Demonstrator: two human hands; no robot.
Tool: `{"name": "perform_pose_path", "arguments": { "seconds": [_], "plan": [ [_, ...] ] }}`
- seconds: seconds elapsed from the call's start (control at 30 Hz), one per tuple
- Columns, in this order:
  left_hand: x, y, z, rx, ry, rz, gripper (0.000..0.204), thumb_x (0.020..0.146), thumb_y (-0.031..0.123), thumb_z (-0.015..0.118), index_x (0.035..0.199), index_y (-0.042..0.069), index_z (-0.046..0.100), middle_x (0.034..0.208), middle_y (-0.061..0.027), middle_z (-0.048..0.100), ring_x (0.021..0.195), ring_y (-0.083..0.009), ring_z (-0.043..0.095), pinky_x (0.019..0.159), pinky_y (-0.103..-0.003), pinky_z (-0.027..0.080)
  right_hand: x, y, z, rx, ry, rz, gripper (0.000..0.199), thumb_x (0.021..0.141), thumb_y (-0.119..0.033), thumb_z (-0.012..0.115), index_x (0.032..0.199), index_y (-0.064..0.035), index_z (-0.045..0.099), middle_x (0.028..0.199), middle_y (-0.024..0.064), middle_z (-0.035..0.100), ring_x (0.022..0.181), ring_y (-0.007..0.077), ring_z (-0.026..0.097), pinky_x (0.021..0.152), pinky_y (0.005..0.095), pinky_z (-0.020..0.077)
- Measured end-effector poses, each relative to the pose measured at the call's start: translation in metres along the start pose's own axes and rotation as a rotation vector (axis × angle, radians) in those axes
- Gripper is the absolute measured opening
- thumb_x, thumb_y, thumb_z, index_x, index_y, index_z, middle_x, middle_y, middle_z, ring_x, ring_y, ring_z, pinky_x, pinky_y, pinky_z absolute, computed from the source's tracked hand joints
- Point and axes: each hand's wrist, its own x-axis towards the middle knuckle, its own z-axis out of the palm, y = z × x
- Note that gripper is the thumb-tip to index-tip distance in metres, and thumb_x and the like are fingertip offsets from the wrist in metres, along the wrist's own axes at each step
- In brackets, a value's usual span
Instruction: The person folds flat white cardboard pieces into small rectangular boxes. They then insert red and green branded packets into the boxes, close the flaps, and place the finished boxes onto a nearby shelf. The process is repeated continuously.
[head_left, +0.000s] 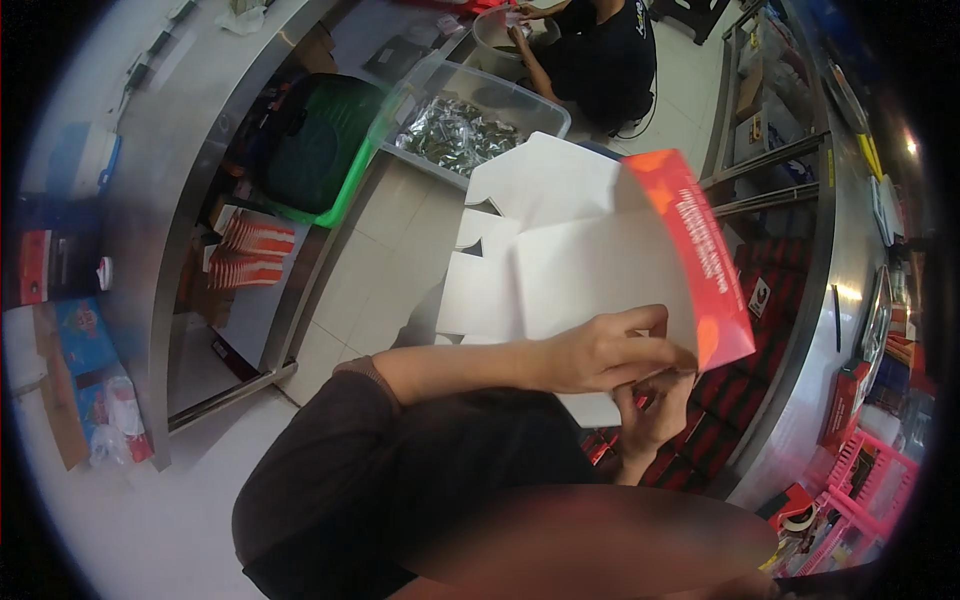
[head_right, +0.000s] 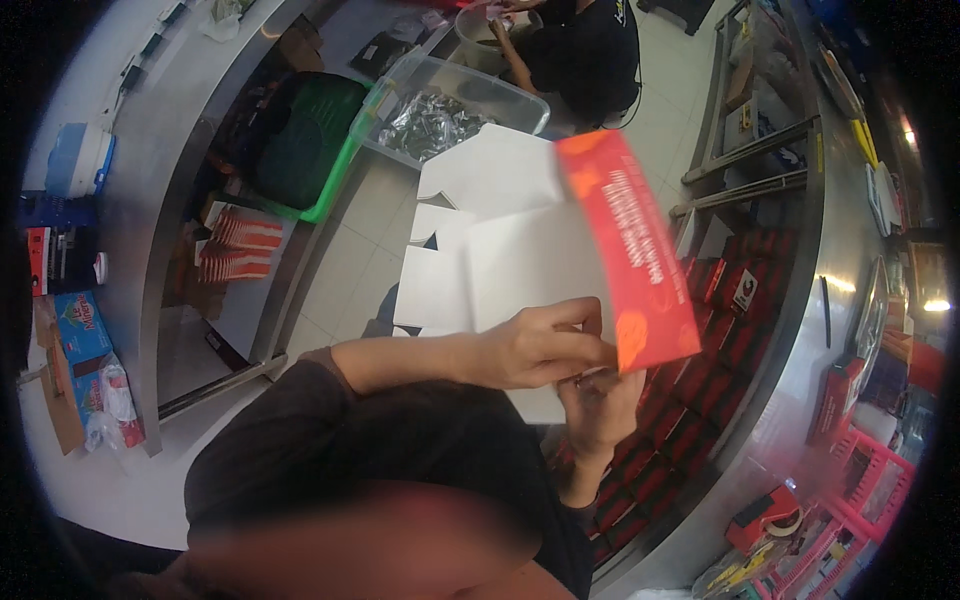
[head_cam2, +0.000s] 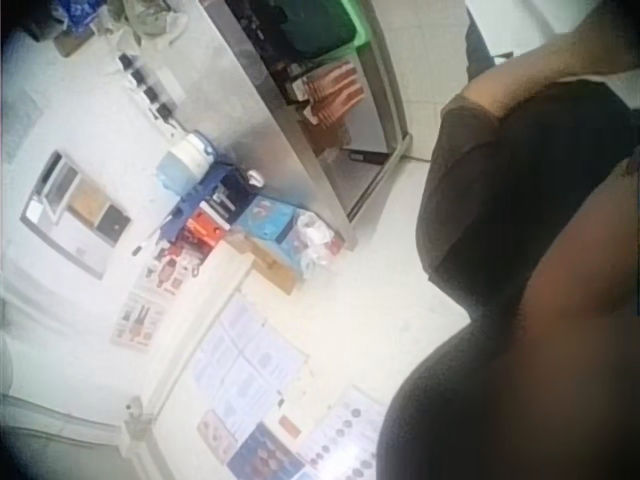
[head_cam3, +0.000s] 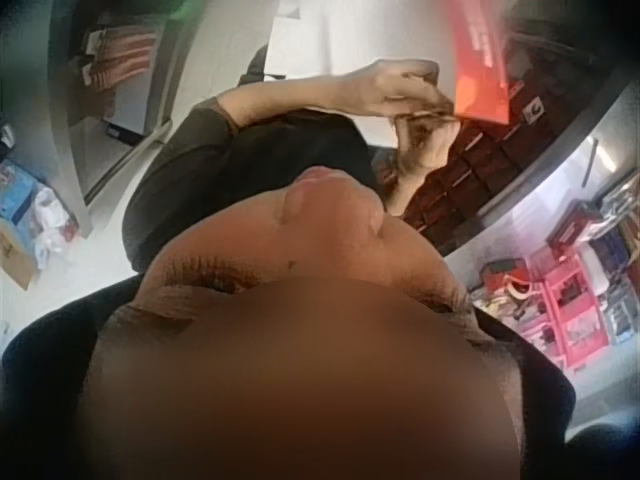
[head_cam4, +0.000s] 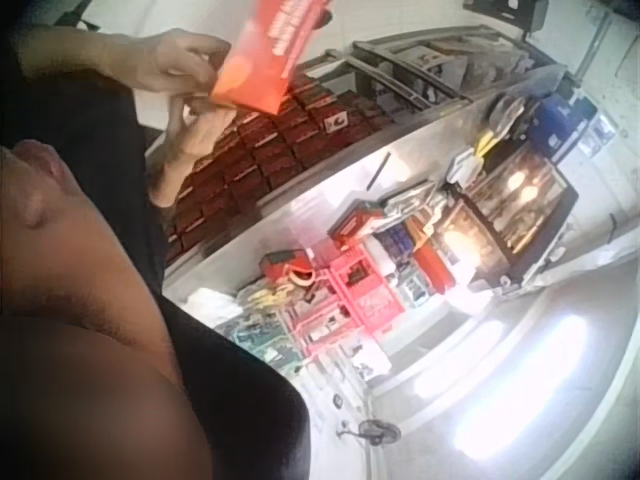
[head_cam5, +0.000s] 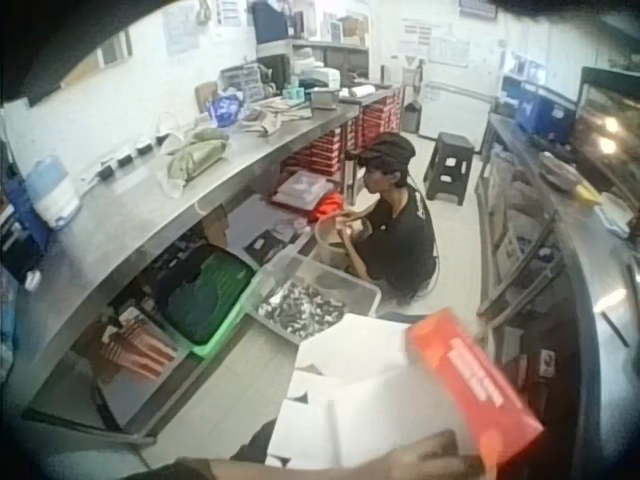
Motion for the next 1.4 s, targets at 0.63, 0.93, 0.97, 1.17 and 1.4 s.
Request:
{"name": "perform_pose_path", "arguments": {
  "seconds": [0.63,0.93,0.97,1.17,1.4],
  "plan": [
    [-0.077,-0.015,-0.098,1.014,-0.556,0.201,0.013,0.078,0.015,0.062,0.090,0.016,0.061,0.086,0.0018,0.059,0.101,-0.0161,0.059,0.110,-0.040,0.040,-0.017,0.076,-0.043,0.395,0.358,0.329,0.052,0.098,-0.042,0.052,0.124,0.0024,0.055,0.121,0.0154,0.057,0.114,0.0269,0.056,0.099,0.0420,0.0458],
    [-0.043,0.024,-0.094,0.828,0.306,-0.103,0.047,0.083,0.012,0.070,0.128,0.013,0.057,0.135,-0.0102,0.053,0.135,-0.0248,0.040,0.108,-0.045,0.033,0.018,0.060,-0.006,0.354,-0.328,0.247,0.028,0.078,0.004,0.070,0.106,0.0013,0.069,0.098,0.0120,0.064,0.099,0.0203,0.059,0.089,0.0310,0.0440],
    [-0.046,0.015,-0.104,0.664,0.163,-0.170,0.053,0.082,0.009,0.071,0.132,0.012,0.053,0.136,-0.0131,0.052,0.134,-0.0272,0.041,0.107,-0.044,0.034,0.022,0.049,-0.003,0.414,-0.270,0.277,0.025,0.081,0.003,0.066,0.105,0.0021,0.069,0.097,0.0120,0.064,0.098,0.0204,0.059,0.088,0.0309,0.0443],
    [-0.039,-0.012,-0.071,0.111,0.269,-0.137,0.031,0.088,-0.001,0.059,0.117,0.003,0.050,0.117,-0.0167,0.053,0.110,-0.0278,0.053,0.102,-0.040,0.038,0.025,-0.012,0.071,0.619,0.439,0.307,0.015,0.096,-0.007,0.047,0.103,0.0027,0.056,0.105,0.0135,0.059,0.097,0.0228,0.057,0.088,0.0345,0.0460],
    [-0.039,-0.008,-0.048,0.375,0.486,-0.054,0.026,0.077,-0.008,0.050,0.097,0.004,0.041,0.096,-0.0119,0.041,0.087,-0.0260,0.044,0.084,-0.034,0.038,0.022,-0.025,0.077,0.649,0.441,0.260,0.021,0.094,-0.017,0.057,0.105,-0.0043,0.044,0.096,0.0104,0.049,0.092,0.0204,0.052,0.088,0.0341,0.0422]
  ]
}}
